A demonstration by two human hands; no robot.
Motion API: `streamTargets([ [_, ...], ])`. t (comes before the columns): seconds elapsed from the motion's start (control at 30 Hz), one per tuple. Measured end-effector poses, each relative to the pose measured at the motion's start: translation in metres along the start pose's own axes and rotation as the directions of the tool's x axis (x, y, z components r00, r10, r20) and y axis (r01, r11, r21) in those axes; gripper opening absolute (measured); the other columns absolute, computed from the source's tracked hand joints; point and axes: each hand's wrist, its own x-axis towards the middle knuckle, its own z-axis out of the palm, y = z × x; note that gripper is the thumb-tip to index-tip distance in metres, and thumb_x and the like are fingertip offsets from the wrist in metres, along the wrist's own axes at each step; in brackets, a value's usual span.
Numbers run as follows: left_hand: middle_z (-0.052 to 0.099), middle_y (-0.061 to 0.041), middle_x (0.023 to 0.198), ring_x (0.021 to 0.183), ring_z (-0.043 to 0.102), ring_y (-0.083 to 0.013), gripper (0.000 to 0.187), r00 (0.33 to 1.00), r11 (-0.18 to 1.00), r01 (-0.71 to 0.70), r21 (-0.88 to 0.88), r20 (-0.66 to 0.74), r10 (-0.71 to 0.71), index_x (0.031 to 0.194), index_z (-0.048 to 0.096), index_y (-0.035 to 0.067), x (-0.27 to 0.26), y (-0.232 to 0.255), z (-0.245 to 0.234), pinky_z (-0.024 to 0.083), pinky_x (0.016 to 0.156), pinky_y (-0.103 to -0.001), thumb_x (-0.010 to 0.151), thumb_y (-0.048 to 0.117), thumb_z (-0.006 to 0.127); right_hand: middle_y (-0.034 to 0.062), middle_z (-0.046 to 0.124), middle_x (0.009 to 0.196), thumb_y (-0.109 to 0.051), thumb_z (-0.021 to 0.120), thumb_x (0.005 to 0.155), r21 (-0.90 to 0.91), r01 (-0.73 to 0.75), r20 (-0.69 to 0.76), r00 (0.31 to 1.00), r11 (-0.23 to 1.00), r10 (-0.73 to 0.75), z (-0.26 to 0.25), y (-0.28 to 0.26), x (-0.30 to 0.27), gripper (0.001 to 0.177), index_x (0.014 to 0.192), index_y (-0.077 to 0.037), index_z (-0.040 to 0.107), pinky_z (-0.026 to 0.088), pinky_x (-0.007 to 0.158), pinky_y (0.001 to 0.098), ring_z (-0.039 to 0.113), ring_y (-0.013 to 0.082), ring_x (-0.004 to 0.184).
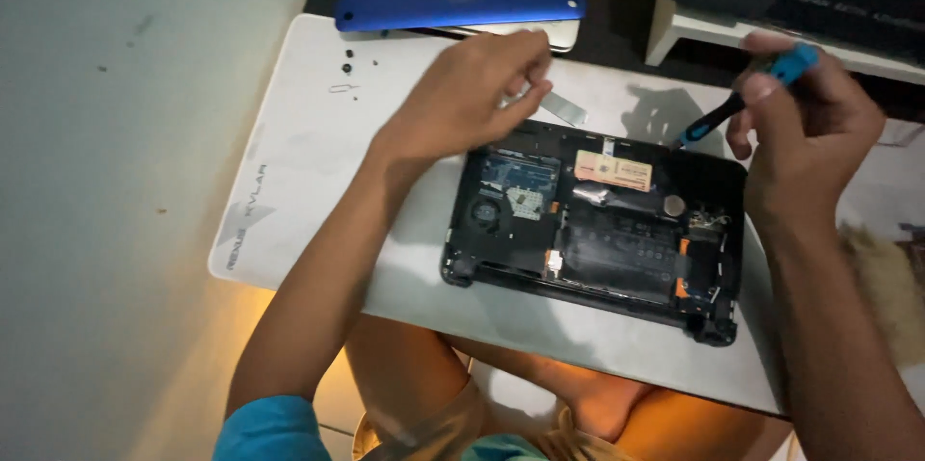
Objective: Disassembling a blue laptop by removing screws and prying off the back cover to reveal internal components.
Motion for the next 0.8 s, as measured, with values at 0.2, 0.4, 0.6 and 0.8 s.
streamTargets([
  [0.2, 0.069, -0.003, 0.088, 0.077, 0.062, -0.0201, 0.017, 0.995, 0.991, -0.083, -0.102, -0.070, 0.076, 0.110, 0.070, 0.009, 0.002, 0.020, 0.006, 0.050, 0.073, -0.039, 0.115, 0.020, 0.082, 0.0095, 0.058, 0.119, -0.042, 0.044, 0.143, 0.087, 0.022, 0.029, 0.999, 0.996, -0.024, -0.006, 0.012, 0.009, 0.032, 0.150, -0.011, 0.049, 0.061, 0.091, 0.0372, 0.062, 0.0210, 0.096],
  [0.4, 0.068, -0.006, 0.087, 0.076, 0.059, -0.0249, 0.032, 0.996, 0.997, -0.073, -0.002, -0.059, 0.072, 0.100, 0.065, 0.006, 0.000, 0.014, 0.016, 0.050, 0.080, -0.043, 0.124, 0.027, 0.067, 0.0127, 0.047, 0.112, -0.036, 0.036, 0.145, -0.095, 0.196, -0.012, 0.980, 0.976, -0.198, -0.003, 0.013, 0.005, 0.025, 0.154, -0.014, 0.031, 0.047, 0.076, 0.0368, 0.047, 0.0215, 0.082],
  [0.6, 0.065, -0.009, 0.099, 0.088, 0.058, -0.0258, 0.021, 0.976, 0.971, -0.184, 0.152, -0.091, 0.200, 0.104, 0.068, 0.004, 0.000, 0.010, 0.026, 0.047, 0.091, -0.041, 0.121, 0.015, 0.073, 0.0108, 0.052, 0.109, -0.001, 0.059, 0.135, -0.251, 0.211, 0.064, 0.977, 0.945, -0.201, -0.003, 0.024, 0.005, 0.014, 0.146, 0.003, 0.052, 0.041, 0.082, 0.0389, 0.046, 0.0209, 0.088],
  [0.8, 0.064, -0.009, 0.101, 0.095, 0.061, -0.0281, 0.013, 0.993, 0.987, -0.116, 0.107, -0.010, 0.118, 0.111, 0.064, 0.005, 0.002, 0.014, 0.025, 0.050, 0.099, -0.044, 0.120, 0.013, 0.067, 0.0173, 0.063, 0.112, 0.010, 0.074, 0.128, -0.369, 0.190, 0.122, 0.980, 0.910, -0.155, -0.002, 0.004, 0.004, 0.014, 0.140, 0.015, 0.070, 0.044, 0.082, 0.0382, 0.050, 0.0233, 0.088],
])
